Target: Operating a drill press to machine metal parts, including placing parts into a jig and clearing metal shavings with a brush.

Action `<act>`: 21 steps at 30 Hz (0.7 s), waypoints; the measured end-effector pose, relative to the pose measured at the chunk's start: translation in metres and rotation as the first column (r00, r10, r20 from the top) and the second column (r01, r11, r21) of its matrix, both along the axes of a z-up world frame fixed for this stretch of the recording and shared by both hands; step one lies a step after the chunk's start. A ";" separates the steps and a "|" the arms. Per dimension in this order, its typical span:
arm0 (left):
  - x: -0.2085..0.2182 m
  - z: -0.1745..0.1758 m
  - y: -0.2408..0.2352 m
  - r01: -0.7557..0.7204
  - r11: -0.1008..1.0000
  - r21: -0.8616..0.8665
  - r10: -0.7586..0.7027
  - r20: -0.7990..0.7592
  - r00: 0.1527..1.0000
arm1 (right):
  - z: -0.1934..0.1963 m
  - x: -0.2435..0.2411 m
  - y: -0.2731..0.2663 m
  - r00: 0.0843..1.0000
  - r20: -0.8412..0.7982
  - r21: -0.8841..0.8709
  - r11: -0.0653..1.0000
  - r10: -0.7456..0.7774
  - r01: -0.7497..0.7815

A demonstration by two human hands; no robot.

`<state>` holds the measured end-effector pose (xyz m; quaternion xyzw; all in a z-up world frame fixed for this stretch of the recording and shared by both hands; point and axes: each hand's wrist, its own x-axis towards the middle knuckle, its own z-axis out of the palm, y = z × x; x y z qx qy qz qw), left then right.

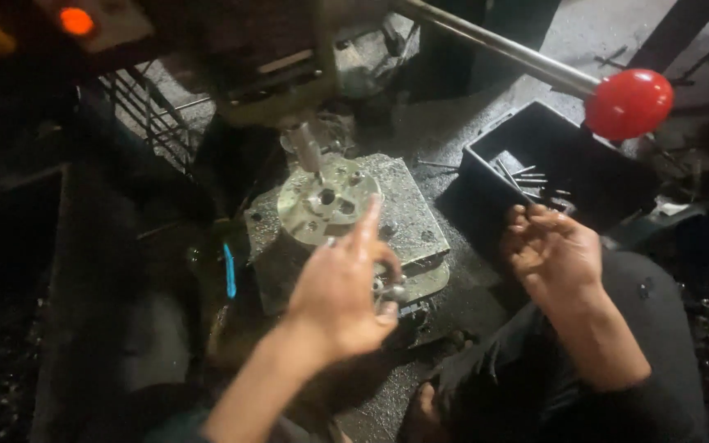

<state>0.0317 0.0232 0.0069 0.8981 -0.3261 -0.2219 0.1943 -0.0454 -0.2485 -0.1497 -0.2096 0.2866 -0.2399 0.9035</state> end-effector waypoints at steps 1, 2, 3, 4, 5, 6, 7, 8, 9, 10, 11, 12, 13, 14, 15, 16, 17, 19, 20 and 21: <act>-0.003 -0.017 -0.007 0.082 0.992 -0.092 -0.072 0.108 0.992 | 0.004 0.003 0.004 0.999 -0.025 0.012 1.000 0.022 -0.022; -0.006 -0.033 -0.013 0.172 0.969 -0.175 -0.132 0.219 0.967 | 0.007 0.006 0.008 0.998 -0.049 0.025 0.999 0.044 -0.043; -0.004 -0.040 -0.020 0.177 0.969 -0.175 -0.137 0.220 0.966 | -0.001 0.006 0.004 0.998 -0.048 0.024 0.999 0.040 -0.039; -0.003 -0.046 -0.026 0.201 0.958 -0.204 -0.148 0.248 0.958 | -0.010 0.006 0.000 0.986 -0.068 -0.001 0.988 0.153 -0.153; -0.001 -0.052 -0.031 0.226 0.946 -0.231 -0.160 0.274 0.948 | -0.019 0.006 -0.002 0.961 -0.090 -0.023 0.964 0.263 -0.266; 0.000 -0.056 -0.035 0.231 0.946 -0.229 -0.165 0.275 0.947 | -0.010 0.003 0.002 0.962 -0.088 -0.022 0.965 0.258 -0.261; 0.000 -0.059 -0.038 0.256 0.945 -0.202 -0.181 0.330 0.927 | -0.002 0.000 0.007 0.958 -0.115 -0.030 0.963 0.261 -0.266; 0.001 -0.063 -0.041 0.280 0.944 -0.174 -0.197 0.383 0.902 | 0.007 -0.002 0.013 0.954 -0.141 -0.037 0.962 0.264 -0.272; 0.002 -0.066 -0.044 0.287 0.942 -0.172 -0.205 0.381 0.902 | 0.005 -0.002 0.011 0.956 -0.142 -0.034 0.964 0.257 -0.264; 0.003 -0.068 -0.046 0.291 0.946 -0.144 -0.216 0.390 0.895 | 0.003 -0.002 0.010 0.957 -0.147 -0.022 0.967 0.248 -0.254; 0.004 -0.070 -0.048 0.293 0.949 -0.117 -0.224 0.401 0.888 | 0.002 -0.001 0.008 0.959 -0.149 -0.012 0.969 0.243 -0.247; 0.004 -0.074 -0.049 0.297 0.948 -0.117 -0.229 0.402 0.887 | 0.003 -0.001 0.009 0.960 -0.148 -0.012 0.970 0.238 -0.243; 0.004 -0.078 -0.049 0.327 0.941 -0.081 -0.264 0.427 0.865 | 0.005 0.000 0.010 0.964 -0.140 0.001 0.973 0.228 -0.230; 0.005 -0.082 -0.049 0.356 0.934 -0.045 -0.299 0.450 0.841 | 0.006 0.000 0.012 0.967 -0.131 0.015 0.976 0.217 -0.217; 0.004 -0.083 -0.050 0.352 0.935 -0.045 -0.296 0.450 0.843 | 0.008 -0.001 0.013 0.966 -0.131 0.016 0.975 0.221 -0.221; 0.004 -0.084 -0.050 0.357 0.933 -0.032 -0.306 0.450 0.839 | 0.009 -0.002 0.015 0.965 -0.133 0.010 0.973 0.228 -0.229; 0.004 -0.085 -0.050 0.361 0.932 -0.020 -0.314 0.450 0.836 | 0.011 -0.003 0.017 0.962 -0.136 0.003 0.971 0.238 -0.240; 0.004 -0.087 -0.049 0.363 0.931 -0.029 -0.309 0.466 0.829 | 0.015 -0.002 0.023 0.957 -0.149 -0.007 0.967 0.250 -0.254; 0.004 -0.088 -0.049 0.371 0.928 -0.038 -0.308 0.483 0.820 | 0.017 -0.002 0.025 0.953 -0.161 -0.019 0.965 0.256 -0.262; 0.006 -0.091 -0.048 0.368 0.929 -0.040 -0.303 0.486 0.819 | 0.017 -0.001 0.025 0.953 -0.160 -0.023 0.964 0.259 -0.266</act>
